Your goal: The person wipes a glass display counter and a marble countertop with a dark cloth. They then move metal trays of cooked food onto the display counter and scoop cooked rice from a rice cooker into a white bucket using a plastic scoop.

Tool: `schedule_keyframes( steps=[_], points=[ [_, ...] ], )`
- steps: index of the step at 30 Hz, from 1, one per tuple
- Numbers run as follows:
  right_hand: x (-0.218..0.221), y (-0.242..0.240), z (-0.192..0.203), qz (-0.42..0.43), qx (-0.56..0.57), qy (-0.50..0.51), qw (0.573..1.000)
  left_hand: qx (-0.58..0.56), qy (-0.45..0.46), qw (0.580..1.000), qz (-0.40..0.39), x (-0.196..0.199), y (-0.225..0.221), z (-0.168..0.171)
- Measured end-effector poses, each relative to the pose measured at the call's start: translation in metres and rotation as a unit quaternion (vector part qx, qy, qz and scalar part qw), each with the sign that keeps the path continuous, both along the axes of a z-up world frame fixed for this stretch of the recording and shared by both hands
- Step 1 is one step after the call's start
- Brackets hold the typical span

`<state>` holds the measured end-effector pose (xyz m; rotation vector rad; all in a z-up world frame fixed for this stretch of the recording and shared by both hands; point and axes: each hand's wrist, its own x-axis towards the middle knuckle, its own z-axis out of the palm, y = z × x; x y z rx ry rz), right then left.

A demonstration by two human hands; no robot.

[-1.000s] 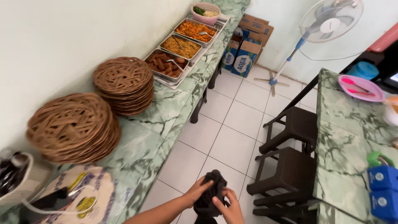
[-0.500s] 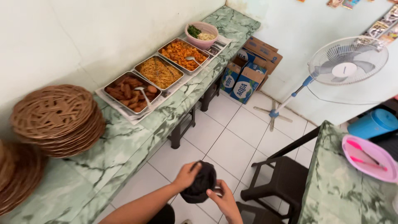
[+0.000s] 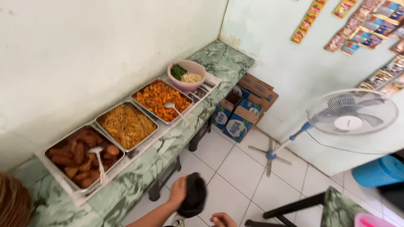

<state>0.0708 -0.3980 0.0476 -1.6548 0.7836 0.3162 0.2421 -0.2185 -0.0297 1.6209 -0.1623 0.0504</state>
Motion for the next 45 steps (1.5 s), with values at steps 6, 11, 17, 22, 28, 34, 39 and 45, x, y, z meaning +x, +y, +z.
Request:
schedule_keyframes(
  steps=[6,11,17,22,28,34,39,45],
  points=[
    [0.043,-0.135,0.007,-0.195,0.082,-0.059,0.975,-0.113,0.059,0.969,-0.211,0.084,-0.153,0.096],
    [0.122,-0.156,0.039,-0.352,0.229,-0.062,0.905,-0.037,-0.078,0.935,-0.343,0.125,-0.208,0.153],
    [0.236,-0.225,0.07,-0.333,0.391,-0.125,0.849,-0.041,-0.162,0.888,-0.428,0.196,-0.269,0.146],
    [0.359,-0.326,0.067,-0.182,0.481,-0.12,0.85,-0.042,-0.128,0.891,-0.433,0.266,-0.327,0.144],
    [0.462,-0.433,0.078,-0.265,0.446,-0.069,0.852,-0.04,-0.006,0.899,-0.436,0.354,-0.398,0.154],
    [0.531,-0.487,0.048,-0.116,0.5,-0.12,0.85,-0.101,0.084,0.852,-0.507,0.386,-0.436,0.143],
    [0.571,-0.512,0.017,-0.168,0.429,-0.053,0.886,-0.2,0.177,0.778,-0.569,0.433,-0.466,0.118],
    [0.624,-0.541,0.102,-0.125,0.455,-0.139,0.871,-0.146,0.116,0.862,-0.471,0.517,-0.497,0.108]
  ],
)
